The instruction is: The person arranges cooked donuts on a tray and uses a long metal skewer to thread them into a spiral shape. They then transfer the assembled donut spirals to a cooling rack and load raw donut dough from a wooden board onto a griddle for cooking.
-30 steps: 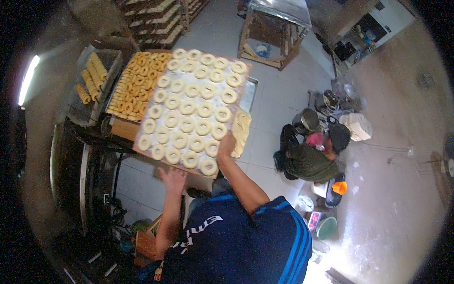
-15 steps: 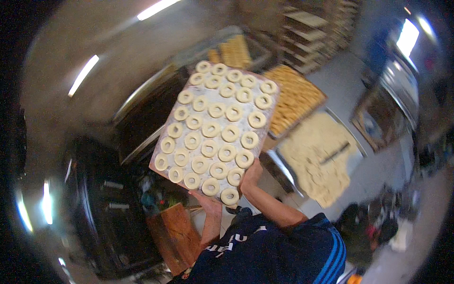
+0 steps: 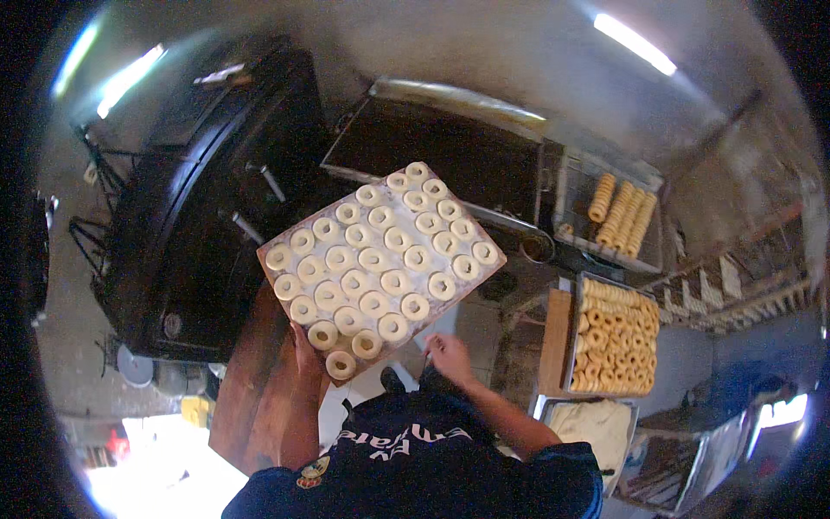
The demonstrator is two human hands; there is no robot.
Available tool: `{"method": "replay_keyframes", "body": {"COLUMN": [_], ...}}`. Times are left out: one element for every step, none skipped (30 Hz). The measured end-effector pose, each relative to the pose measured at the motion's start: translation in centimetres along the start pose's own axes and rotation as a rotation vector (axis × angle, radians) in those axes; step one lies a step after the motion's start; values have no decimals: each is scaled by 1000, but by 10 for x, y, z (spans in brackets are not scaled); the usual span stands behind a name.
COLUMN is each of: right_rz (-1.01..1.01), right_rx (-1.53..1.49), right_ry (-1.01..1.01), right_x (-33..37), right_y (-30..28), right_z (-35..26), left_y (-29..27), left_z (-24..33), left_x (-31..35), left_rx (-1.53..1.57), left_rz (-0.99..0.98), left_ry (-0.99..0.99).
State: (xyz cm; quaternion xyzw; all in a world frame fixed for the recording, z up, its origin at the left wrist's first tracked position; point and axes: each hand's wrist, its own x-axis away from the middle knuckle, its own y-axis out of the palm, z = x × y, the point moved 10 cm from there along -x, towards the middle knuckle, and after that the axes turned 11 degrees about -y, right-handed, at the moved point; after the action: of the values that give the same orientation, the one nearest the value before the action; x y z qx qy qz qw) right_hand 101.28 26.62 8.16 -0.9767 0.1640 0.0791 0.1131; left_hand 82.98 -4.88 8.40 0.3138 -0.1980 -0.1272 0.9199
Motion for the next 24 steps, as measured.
{"method": "replay_keyframes", "body": {"right_rz": [73, 157, 141, 180, 151, 147, 150, -21, -54, -84, -195, -305, -410, -440, -461, -491, -597, -697, -728, -775, -809, -810, -845, -875], "right_rx": [105, 198, 420, 572, 671, 585, 825, 766, 809, 846, 886, 944, 1003, 1013, 1032, 1032, 939, 854, 803, 729, 665, 676, 807, 935], "right_ry": [-60, -128, -208, -241, -303, -380, -610, -613, -711, -791, -752, -706, -662, -755, -847, -946, -905, -855, -741, -640, -538, -475, -519, -567], "right_x": [-15, -34, -67, -100, -143, -174, -237, -293, -334, -384, -435, -478, -513, -540, -567, -584, -599, -610, -620, -621, -620, -629, -632, -634], "right_y": [-46, -86, -90, -118, -147, -148, -148, -133, -124, -113, -95, -81, -73, -75, -84, -81, -55, -38, -34, -10, 7, -1, -4, -9], "right_z": [3, -4, -49, -62, -55, -84, -104, -105, -114, -119, -110, -92, -69, -49, -27, -14, -5, 3, 14, 11, 6, 5, -8, -27], "left_y": [10, 39, 19, 21, 30, 20, 18, 4, -12, -20, -20, -7, 7, 27, 50, 62, 61, 59, 59, 50, 36, 37, 44, 52], "left_z": [-10, -16, -5, -9, -17, -20, -14, -15, -17, -4, 3, -5, -5, -3, 0, 5, 11, 15, 18, 20, 23, 23, 30, 35], "left_x": [4, 15, 31, 28, 22, 27, -2, -9, -13, -24, -32, -37, -43, -52, -66, -71, -61, -60, -65, -56, -42, -44, -45, -43], "left_rx": [-1, -21, -54, -85, -116, -89, -37, 8, 31, 44, 62, 193, 171, 147, 121, 91, 70, 49, 49, 60, 72, 102, 134, 162], "left_rz": [83, 72, 149, 170, 180, 190, 159, 159, 164, 173, 182, 143, 177, 196, 199, 220, 283, 337, 338, 372, 396, 394, 400, 405], "left_ry": [-50, -37, -3, 6, 15, 47, 30, 50, 51, 37, 27, -37, -63, -93, -124, -146, -152, -166, -165, -150, -145, -157, -167, -179]}}
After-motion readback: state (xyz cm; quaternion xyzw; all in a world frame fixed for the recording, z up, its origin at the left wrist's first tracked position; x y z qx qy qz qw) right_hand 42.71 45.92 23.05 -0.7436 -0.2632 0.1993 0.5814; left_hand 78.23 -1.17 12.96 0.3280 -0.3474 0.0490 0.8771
